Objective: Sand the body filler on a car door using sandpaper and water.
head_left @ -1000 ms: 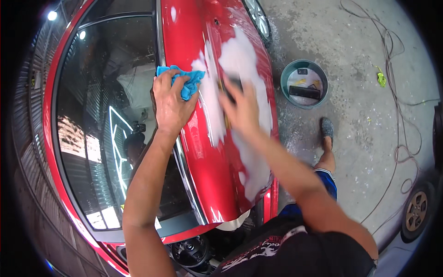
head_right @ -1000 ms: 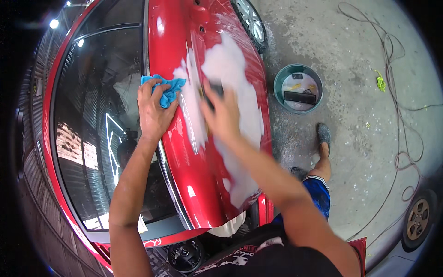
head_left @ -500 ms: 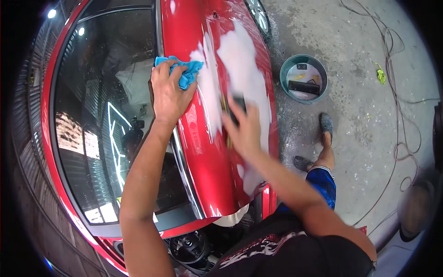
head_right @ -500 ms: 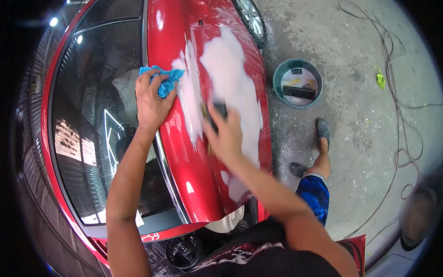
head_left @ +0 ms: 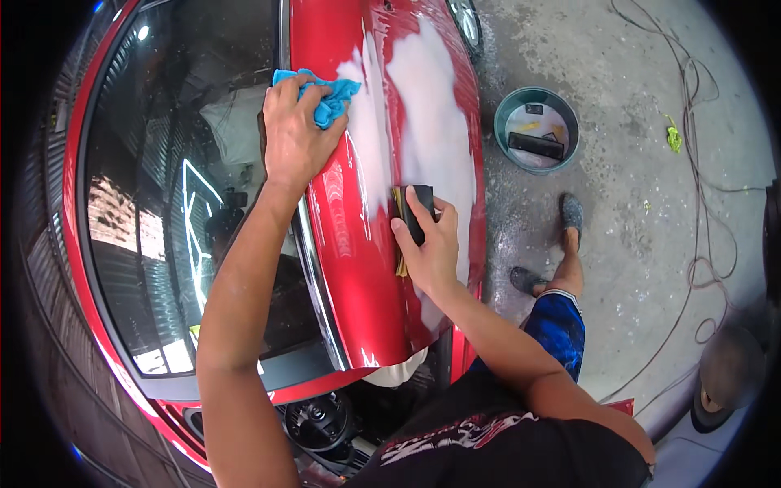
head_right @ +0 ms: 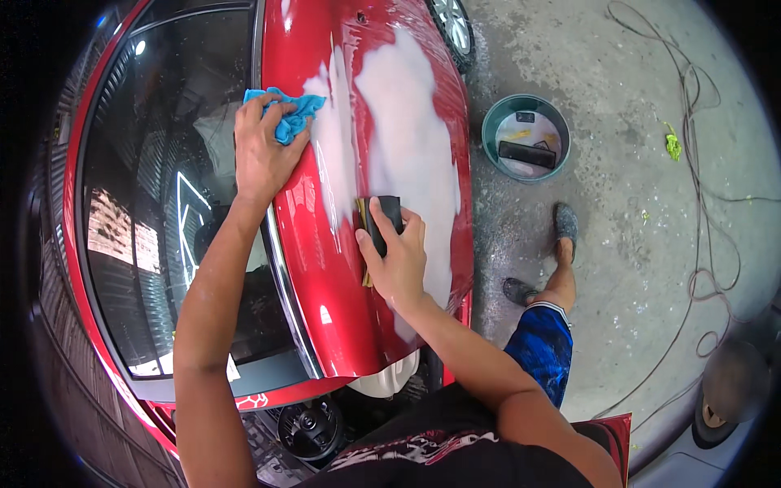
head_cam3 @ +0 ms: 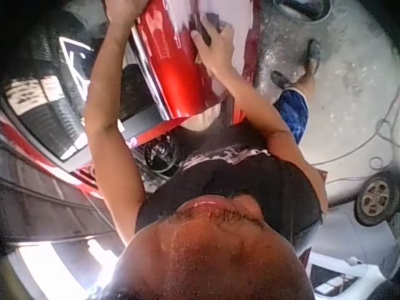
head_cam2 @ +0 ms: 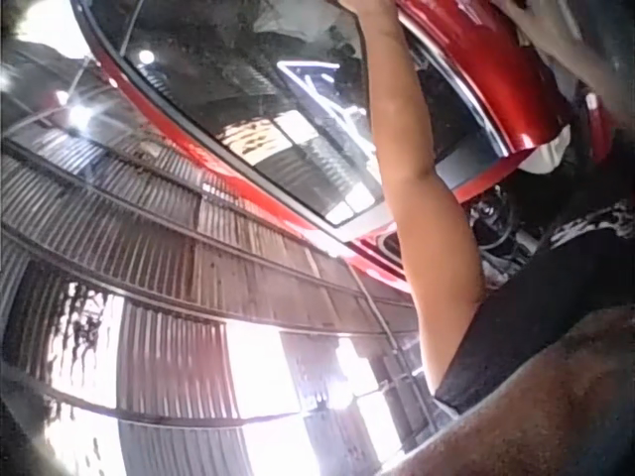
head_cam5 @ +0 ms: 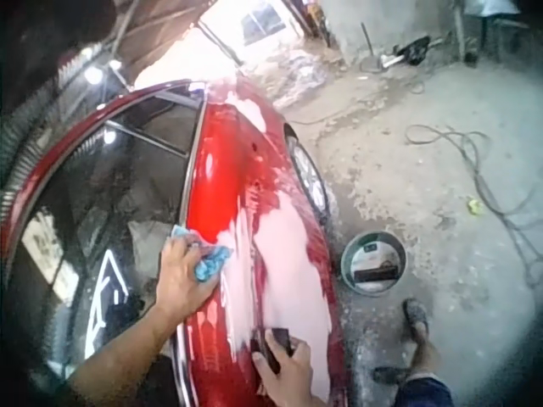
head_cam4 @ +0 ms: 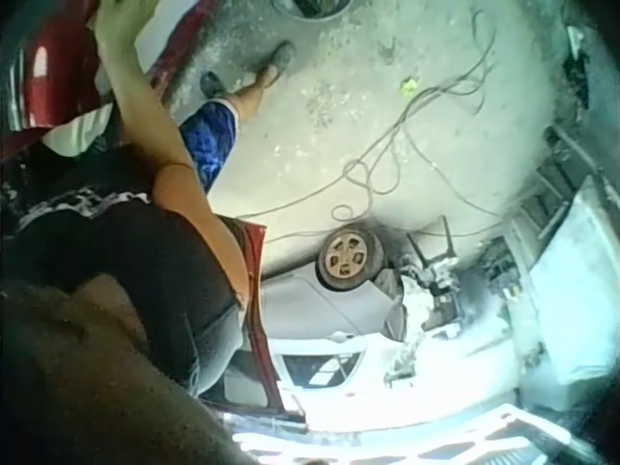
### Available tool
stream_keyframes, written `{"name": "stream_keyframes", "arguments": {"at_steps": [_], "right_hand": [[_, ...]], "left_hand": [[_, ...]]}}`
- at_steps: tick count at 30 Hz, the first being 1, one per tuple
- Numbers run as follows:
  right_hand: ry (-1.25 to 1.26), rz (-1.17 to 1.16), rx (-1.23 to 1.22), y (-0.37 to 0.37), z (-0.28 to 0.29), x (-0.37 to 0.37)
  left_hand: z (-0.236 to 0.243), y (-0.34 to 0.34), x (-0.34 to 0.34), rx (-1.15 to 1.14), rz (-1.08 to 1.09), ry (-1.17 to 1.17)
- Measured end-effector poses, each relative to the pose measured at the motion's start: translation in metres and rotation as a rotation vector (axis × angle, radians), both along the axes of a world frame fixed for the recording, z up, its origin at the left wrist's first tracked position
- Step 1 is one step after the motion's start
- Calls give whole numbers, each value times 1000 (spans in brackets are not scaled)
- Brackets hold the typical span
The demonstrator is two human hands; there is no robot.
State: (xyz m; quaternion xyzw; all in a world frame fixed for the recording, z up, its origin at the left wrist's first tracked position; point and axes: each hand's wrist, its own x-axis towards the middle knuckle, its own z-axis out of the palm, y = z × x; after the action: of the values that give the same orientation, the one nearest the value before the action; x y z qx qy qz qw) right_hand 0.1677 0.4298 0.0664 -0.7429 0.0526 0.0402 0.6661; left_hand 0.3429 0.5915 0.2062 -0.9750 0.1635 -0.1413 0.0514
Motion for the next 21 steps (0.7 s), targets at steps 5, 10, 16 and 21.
{"name": "stream_keyframes", "arguments": {"at_steps": [5, 10, 16, 21], "right_hand": [[-175, -110, -135, 9, -22, 220], [-165, -102, -57, 28, -17, 175], [-181, -93, -16, 9, -16, 124], [-293, -158, -148, 16, -15, 304]], "left_hand": [[-7, -12, 13, -10, -35, -20], [-6, 9, 2, -11, -38, -27], [-1, -7, -2, -37, -20, -12], [-5, -11, 7, -45, -50, -28]]}}
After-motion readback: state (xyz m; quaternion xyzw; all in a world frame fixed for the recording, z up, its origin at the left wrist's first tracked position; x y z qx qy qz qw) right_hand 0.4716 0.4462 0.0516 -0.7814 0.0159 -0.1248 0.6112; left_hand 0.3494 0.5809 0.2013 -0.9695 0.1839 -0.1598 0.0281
